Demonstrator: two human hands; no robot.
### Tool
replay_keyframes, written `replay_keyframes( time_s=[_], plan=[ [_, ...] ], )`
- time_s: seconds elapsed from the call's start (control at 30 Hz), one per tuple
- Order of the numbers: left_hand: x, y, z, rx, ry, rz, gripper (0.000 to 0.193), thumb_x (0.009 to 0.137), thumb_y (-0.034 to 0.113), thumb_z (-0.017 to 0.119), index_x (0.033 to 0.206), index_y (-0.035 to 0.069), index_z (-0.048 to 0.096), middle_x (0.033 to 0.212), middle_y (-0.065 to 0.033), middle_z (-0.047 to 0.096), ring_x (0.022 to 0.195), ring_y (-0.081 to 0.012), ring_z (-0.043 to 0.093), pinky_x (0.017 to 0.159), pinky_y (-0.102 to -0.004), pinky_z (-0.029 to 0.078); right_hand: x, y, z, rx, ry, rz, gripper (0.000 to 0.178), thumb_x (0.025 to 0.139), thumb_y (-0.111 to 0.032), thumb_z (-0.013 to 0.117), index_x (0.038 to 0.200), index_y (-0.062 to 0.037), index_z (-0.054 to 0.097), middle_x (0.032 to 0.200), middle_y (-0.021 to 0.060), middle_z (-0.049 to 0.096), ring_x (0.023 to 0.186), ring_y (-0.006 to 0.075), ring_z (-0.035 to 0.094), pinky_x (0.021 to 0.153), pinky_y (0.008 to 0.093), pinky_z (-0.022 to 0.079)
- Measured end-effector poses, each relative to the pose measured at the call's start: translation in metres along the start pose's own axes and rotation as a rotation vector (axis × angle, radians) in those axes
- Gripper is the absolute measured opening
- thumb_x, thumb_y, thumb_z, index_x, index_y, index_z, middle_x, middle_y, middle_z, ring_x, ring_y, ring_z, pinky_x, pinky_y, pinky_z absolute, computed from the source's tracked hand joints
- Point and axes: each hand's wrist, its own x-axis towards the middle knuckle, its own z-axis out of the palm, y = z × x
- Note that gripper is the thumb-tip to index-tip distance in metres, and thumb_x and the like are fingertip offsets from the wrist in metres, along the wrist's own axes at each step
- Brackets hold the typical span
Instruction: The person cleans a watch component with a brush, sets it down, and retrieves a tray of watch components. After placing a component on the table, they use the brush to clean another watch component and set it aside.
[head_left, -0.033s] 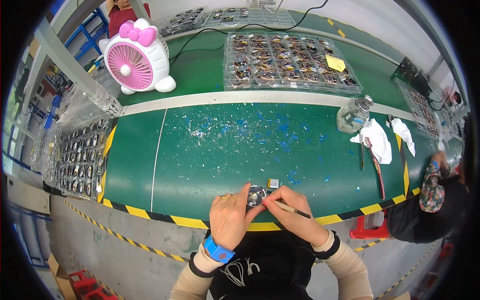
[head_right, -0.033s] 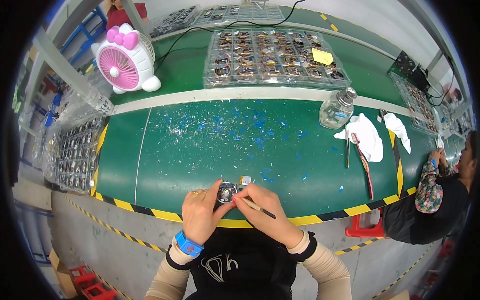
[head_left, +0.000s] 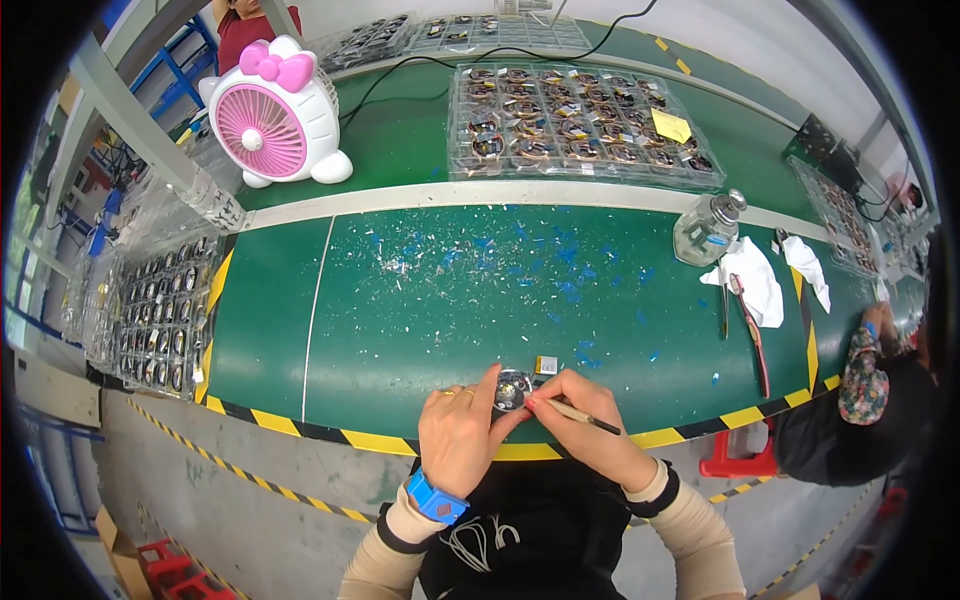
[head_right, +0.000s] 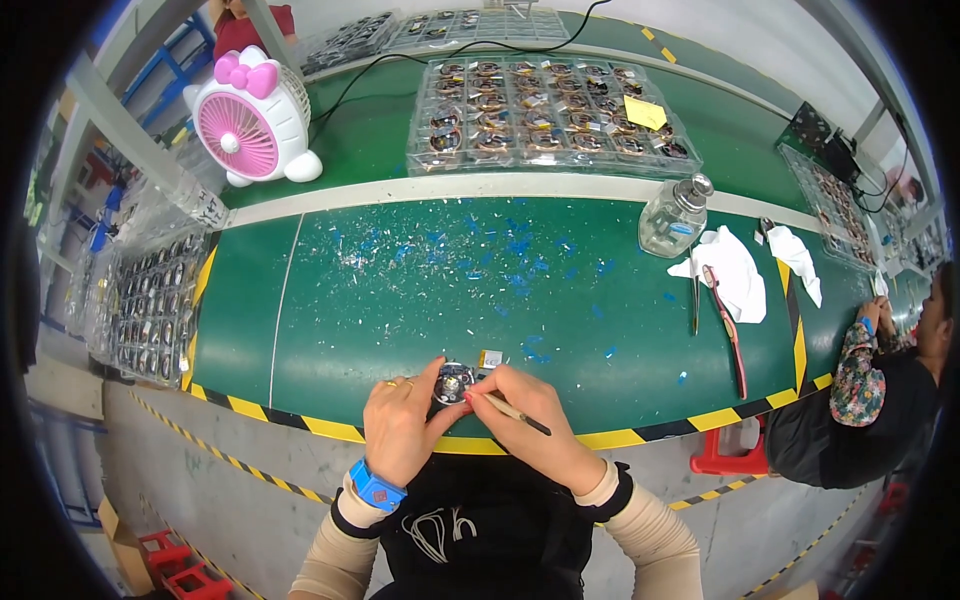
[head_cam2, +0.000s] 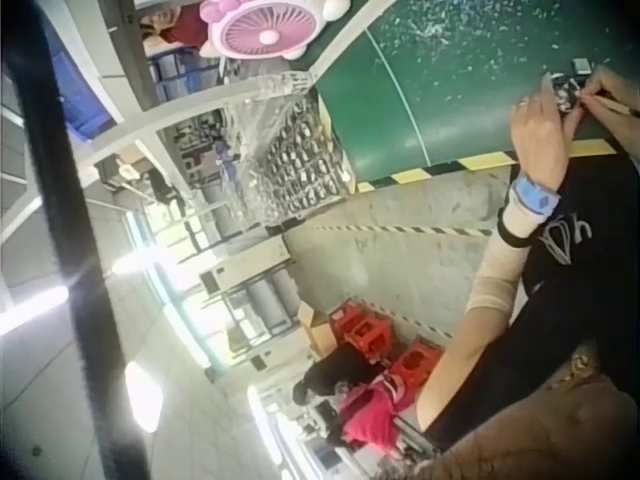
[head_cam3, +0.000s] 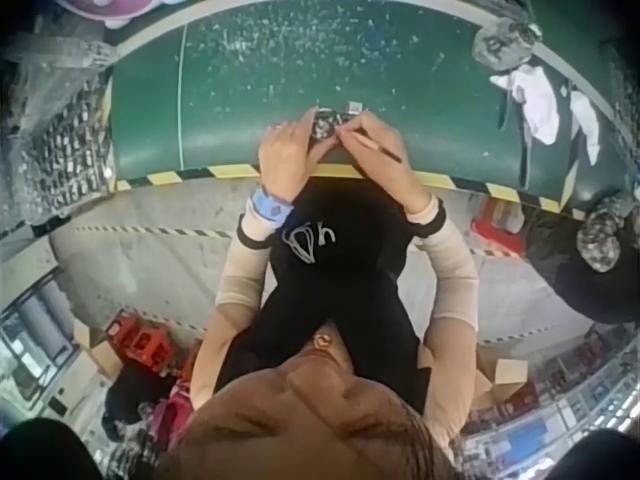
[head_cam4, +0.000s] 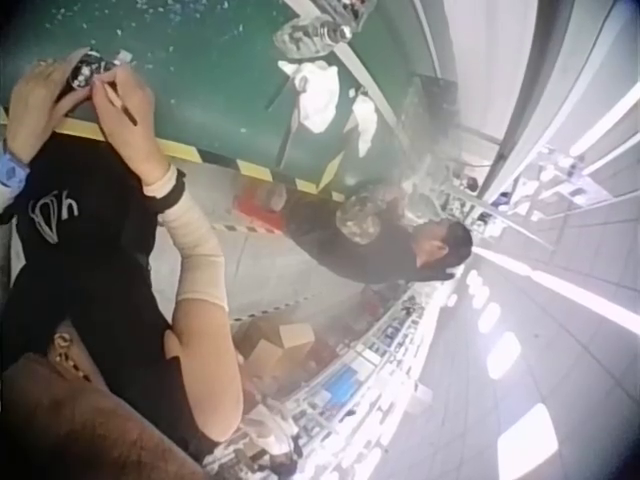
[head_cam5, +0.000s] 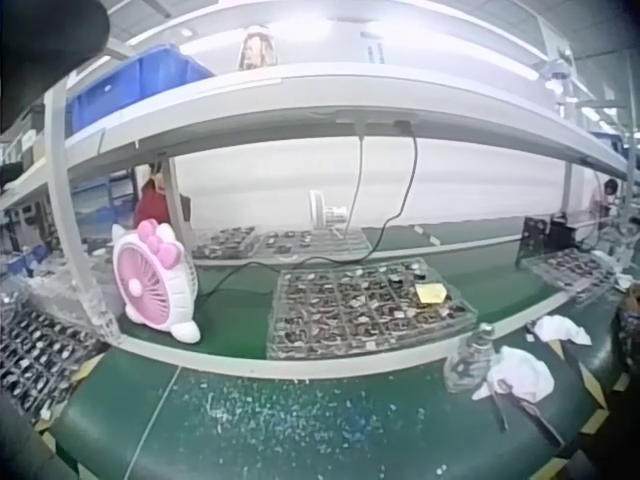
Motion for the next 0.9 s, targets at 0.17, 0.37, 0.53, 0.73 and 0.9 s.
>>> replay_keyframes(
  time_s=[0.17,0.37,0.53,0.73,0.9],
  plan=[
    [-0.006,0.000,-0.001,-0.015,-0.018,0.004,0.053,0.072,0.030,0.077,0.113,0.000,0.060,0.067,-0.0094,0.060,0.062,-0.0259,0.058,0.062,-0.0367,0.041,-0.005,0.003,0.000,0.005,0.024,-0.023,0.010,0.086,-0.007,0.066,0.087,-0.0009,0.059,0.076,0.0064,0.062,0.068,0.0118,0.057,0.058,0.0245,0.043],
    [-0.013,0.000,-0.002,0.001,-0.030,0.005,0.052,0.073,0.030,0.076,0.114,0.002,0.060,0.067,-0.0089,0.060,0.063,-0.0250,0.058,0.063,-0.0365,0.042,-0.007,0.004,-0.005,0.028,-0.118,0.083,0.010,0.085,-0.006,0.068,0.087,-0.0012,0.059,0.076,0.0048,0.063,0.067,0.0073,0.057,0.057,0.0222,0.043],
    [-0.018,-0.002,-0.001,0.009,-0.027,0.009,0.052,0.073,0.030,0.076,0.114,0.002,0.061,0.067,-0.0080,0.060,0.064,-0.0240,0.058,0.063,-0.0360,0.042,-0.012,0.010,0.001,-0.040,-0.131,-0.016,0.010,0.085,-0.006,0.067,0.087,-0.0009,0.059,0.075,0.0057,0.062,0.065,0.0095,0.057,0.056,0.0240,0.043],
    [-0.015,0.000,-0.001,0.010,-0.040,-0.012,0.052,0.074,0.031,0.075,0.114,0.002,0.061,0.067,-0.0073,0.060,0.064,-0.0232,0.058,0.064,-0.0355,0.042,-0.010,0.012,0.001,-0.104,-0.057,-0.142,0.009,0.085,-0.003,0.065,0.087,-0.0001,0.057,0.077,0.0073,0.062,0.066,0.0126,0.057,0.058,0.0257,0.044],
    [-0.015,-0.003,0.002,0.006,-0.023,0.001,0.052,0.074,0.032,0.075,0.114,0.002,0.061,0.066,-0.0073,0.060,0.064,-0.0232,0.058,0.064,-0.0354,0.042,-0.009,0.011,0.003,-0.101,-0.043,-0.114,0.007,0.086,-0.002,0.063,0.087,-0.0005,0.057,0.079,0.0071,0.062,0.067,0.0125,0.057,0.059,0.0255,0.044]
  ],
)
